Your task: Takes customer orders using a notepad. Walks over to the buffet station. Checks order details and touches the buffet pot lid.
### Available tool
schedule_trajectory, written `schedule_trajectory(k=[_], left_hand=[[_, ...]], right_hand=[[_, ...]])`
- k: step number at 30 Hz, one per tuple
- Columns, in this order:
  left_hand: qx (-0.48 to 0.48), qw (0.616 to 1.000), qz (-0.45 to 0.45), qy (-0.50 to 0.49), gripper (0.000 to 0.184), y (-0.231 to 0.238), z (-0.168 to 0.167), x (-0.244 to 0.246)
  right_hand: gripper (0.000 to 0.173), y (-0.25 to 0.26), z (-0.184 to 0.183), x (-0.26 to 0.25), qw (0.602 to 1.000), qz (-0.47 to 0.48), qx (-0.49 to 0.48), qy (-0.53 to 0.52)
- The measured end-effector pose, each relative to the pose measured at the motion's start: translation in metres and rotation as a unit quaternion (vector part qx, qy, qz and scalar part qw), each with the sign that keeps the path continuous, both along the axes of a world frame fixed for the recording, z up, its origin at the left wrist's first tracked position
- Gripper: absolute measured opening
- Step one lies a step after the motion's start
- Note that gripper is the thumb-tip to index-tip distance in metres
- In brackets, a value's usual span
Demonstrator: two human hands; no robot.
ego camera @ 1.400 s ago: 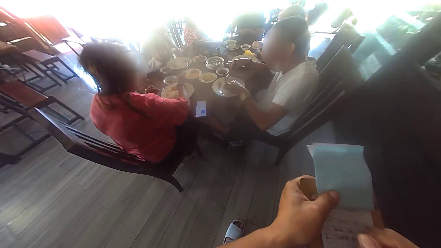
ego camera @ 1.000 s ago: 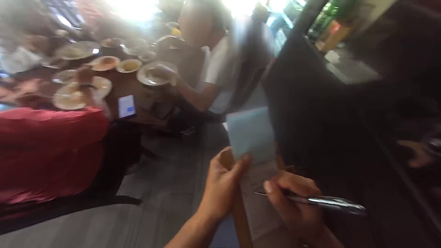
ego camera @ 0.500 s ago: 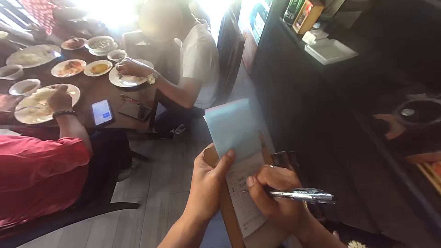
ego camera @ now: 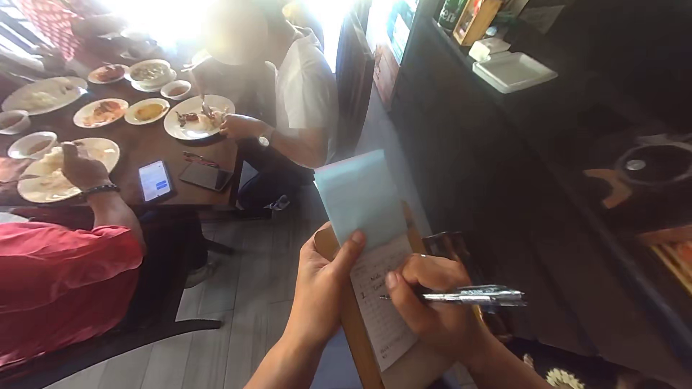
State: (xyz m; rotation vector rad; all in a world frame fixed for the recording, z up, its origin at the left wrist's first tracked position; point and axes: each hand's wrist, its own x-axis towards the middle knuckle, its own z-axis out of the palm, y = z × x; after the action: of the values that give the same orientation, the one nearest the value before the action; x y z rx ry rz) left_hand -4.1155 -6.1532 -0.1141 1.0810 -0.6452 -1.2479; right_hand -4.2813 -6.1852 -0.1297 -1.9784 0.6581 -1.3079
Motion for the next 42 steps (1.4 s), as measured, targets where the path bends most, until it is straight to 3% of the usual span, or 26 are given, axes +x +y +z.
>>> schedule_trajectory(k=[19, 42], left_hand=[[0.010, 1.000, 0.006, 0.000, 0.019, -0.0019, -0.0041, -0.0039], [0.022, 1.000, -0.006, -0.002, 0.021, -0.0054, -0.0038, -0.0051]], right_hand=[[0.034, -0.0013, -0.0070, -0.0010, 0.999, -0.015, -0.023, 0.025], [0.033, -0.0057, -0.0090, -0.0066, 1.000, 0.001, 0.018, -0.009]])
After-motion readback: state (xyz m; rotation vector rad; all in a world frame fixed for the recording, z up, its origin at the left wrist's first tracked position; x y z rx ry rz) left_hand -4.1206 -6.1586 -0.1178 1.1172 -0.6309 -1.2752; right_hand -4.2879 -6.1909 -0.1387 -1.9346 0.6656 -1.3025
